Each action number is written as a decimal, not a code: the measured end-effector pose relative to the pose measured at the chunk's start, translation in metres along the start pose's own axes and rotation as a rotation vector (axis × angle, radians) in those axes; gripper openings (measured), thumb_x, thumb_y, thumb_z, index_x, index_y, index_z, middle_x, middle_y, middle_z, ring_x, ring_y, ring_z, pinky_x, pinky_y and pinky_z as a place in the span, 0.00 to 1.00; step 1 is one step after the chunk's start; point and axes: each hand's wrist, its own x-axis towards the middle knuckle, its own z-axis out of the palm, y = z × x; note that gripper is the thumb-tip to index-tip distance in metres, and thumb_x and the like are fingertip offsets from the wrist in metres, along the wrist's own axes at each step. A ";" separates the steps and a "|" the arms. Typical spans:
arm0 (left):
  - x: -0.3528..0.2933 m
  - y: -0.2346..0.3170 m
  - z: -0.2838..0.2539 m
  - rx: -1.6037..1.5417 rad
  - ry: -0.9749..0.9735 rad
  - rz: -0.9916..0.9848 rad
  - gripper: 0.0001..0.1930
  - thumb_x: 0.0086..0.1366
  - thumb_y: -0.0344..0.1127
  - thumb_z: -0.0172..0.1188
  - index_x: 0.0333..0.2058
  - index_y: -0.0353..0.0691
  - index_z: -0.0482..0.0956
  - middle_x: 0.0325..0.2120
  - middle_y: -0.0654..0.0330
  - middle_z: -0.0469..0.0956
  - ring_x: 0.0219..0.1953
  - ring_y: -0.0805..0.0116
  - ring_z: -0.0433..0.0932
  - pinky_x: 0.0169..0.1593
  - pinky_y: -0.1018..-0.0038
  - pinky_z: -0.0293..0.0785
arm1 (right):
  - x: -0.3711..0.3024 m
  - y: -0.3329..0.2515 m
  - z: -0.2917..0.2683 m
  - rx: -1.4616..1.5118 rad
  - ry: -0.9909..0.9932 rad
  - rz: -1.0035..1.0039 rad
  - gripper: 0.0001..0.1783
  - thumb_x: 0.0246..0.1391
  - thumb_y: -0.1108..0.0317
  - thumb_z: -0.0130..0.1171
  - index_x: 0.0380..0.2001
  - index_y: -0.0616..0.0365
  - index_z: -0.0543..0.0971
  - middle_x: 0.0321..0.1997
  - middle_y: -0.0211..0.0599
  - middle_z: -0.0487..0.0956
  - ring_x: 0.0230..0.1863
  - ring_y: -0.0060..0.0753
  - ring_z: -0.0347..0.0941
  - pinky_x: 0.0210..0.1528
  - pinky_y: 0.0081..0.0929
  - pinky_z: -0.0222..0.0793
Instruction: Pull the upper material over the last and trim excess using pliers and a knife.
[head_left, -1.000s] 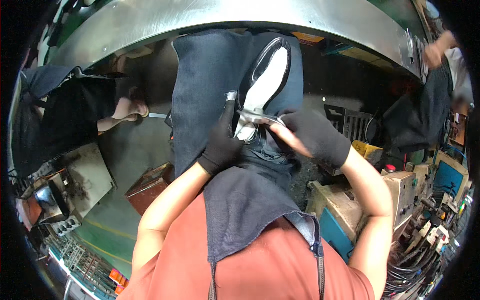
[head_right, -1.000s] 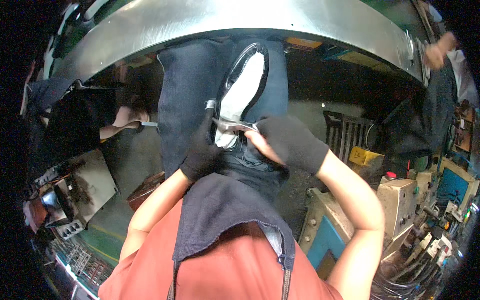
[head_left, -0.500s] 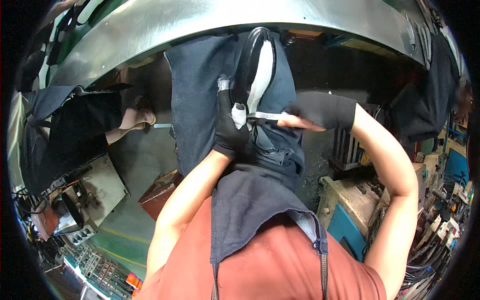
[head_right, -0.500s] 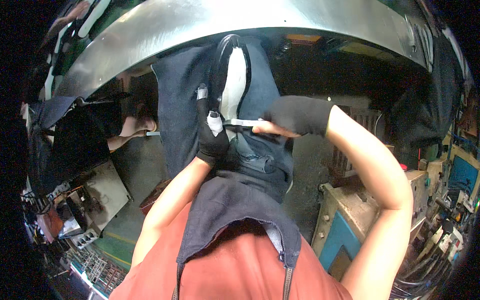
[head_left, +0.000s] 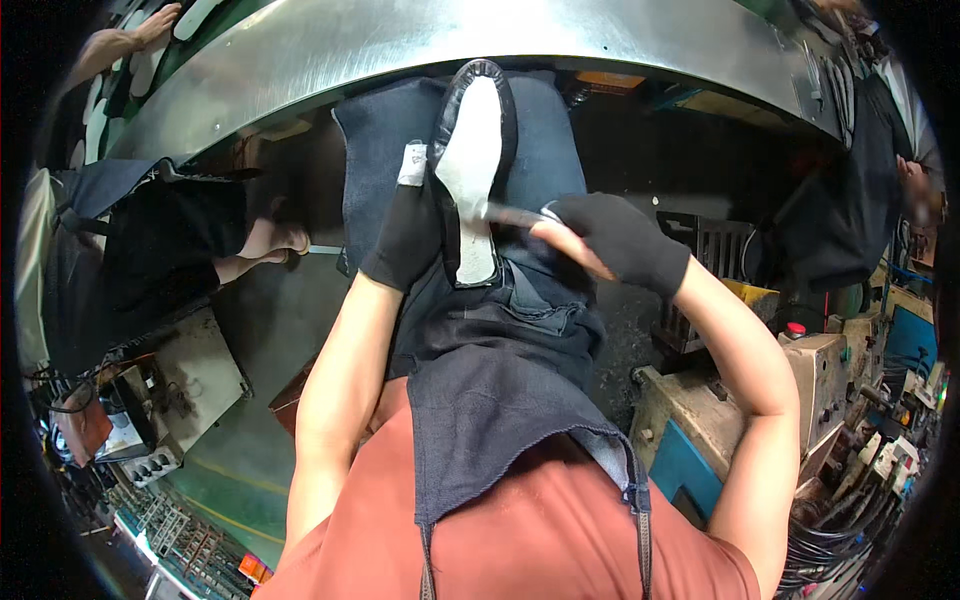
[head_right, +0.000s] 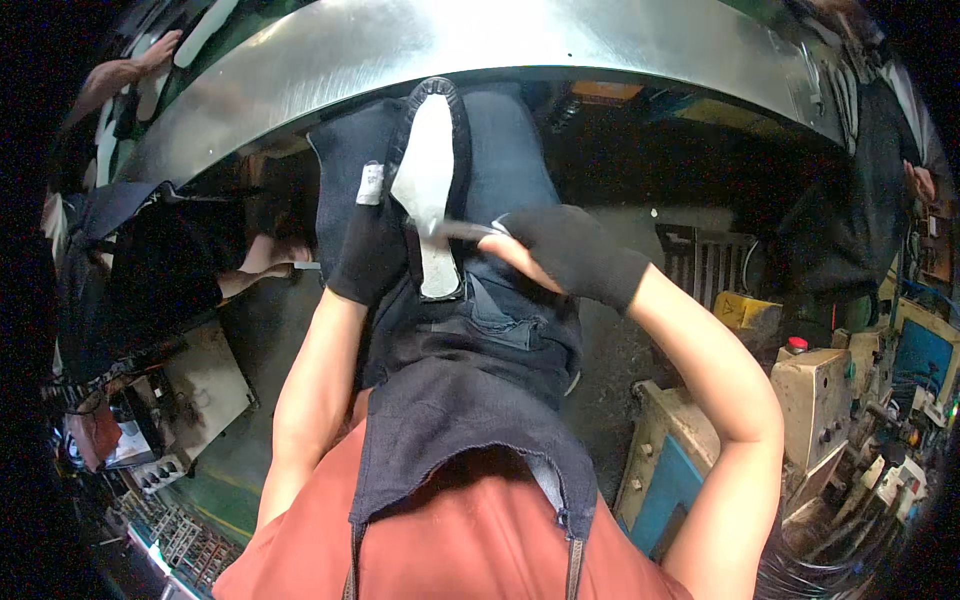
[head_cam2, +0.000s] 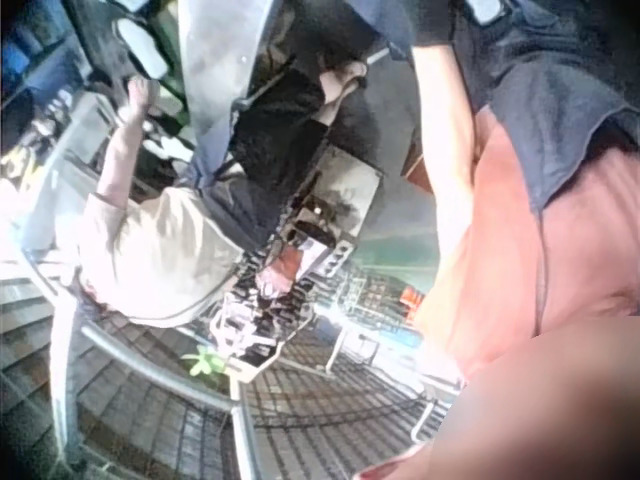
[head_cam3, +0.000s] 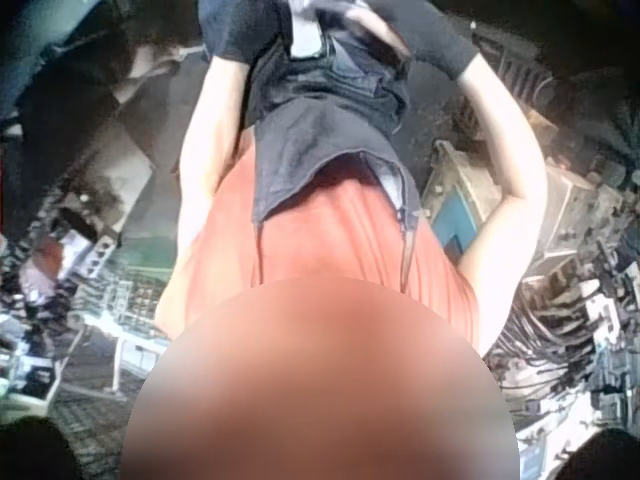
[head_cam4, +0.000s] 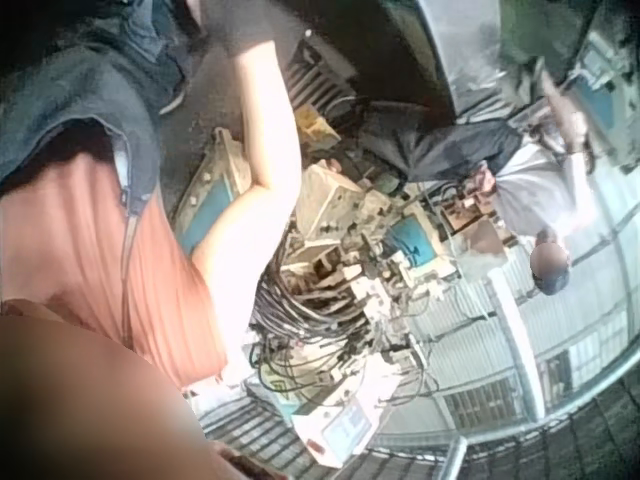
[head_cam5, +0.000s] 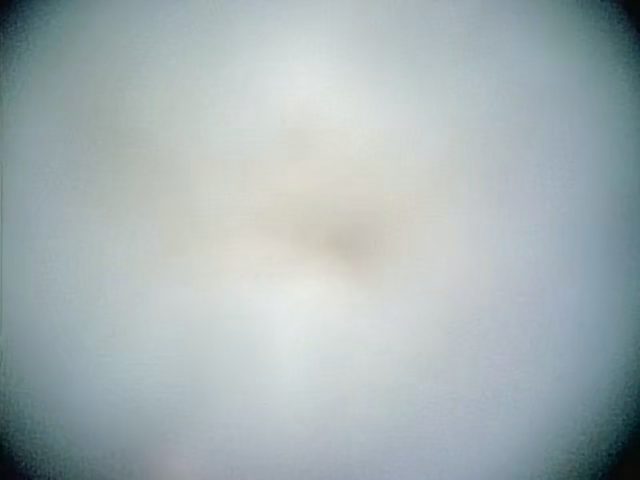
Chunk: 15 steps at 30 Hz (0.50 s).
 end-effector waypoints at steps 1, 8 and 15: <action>0.002 0.006 0.006 -0.552 0.060 -0.183 0.28 0.78 0.50 0.30 0.58 0.35 0.70 0.50 0.55 0.77 0.51 0.67 0.75 0.56 0.70 0.71 | -0.004 0.001 -0.002 -0.003 0.001 -0.002 0.19 0.61 0.54 0.54 0.30 0.61 0.79 0.26 0.52 0.77 0.30 0.51 0.77 0.34 0.41 0.71; 0.008 0.011 0.026 -1.200 0.093 -0.570 0.33 0.73 0.62 0.38 0.56 0.37 0.73 0.47 0.57 0.78 0.47 0.70 0.77 0.52 0.72 0.73 | -0.001 -0.031 -0.014 0.205 0.018 0.170 0.21 0.64 0.54 0.54 0.26 0.62 0.76 0.19 0.44 0.72 0.22 0.36 0.71 0.29 0.34 0.65; 0.025 0.005 0.049 -0.402 0.404 -0.255 0.24 0.73 0.46 0.48 0.56 0.31 0.69 0.49 0.50 0.76 0.53 0.61 0.74 0.56 0.69 0.69 | -0.005 0.016 0.023 -0.151 0.300 0.075 0.23 0.63 0.48 0.52 0.33 0.59 0.79 0.27 0.52 0.79 0.30 0.52 0.77 0.33 0.44 0.71</action>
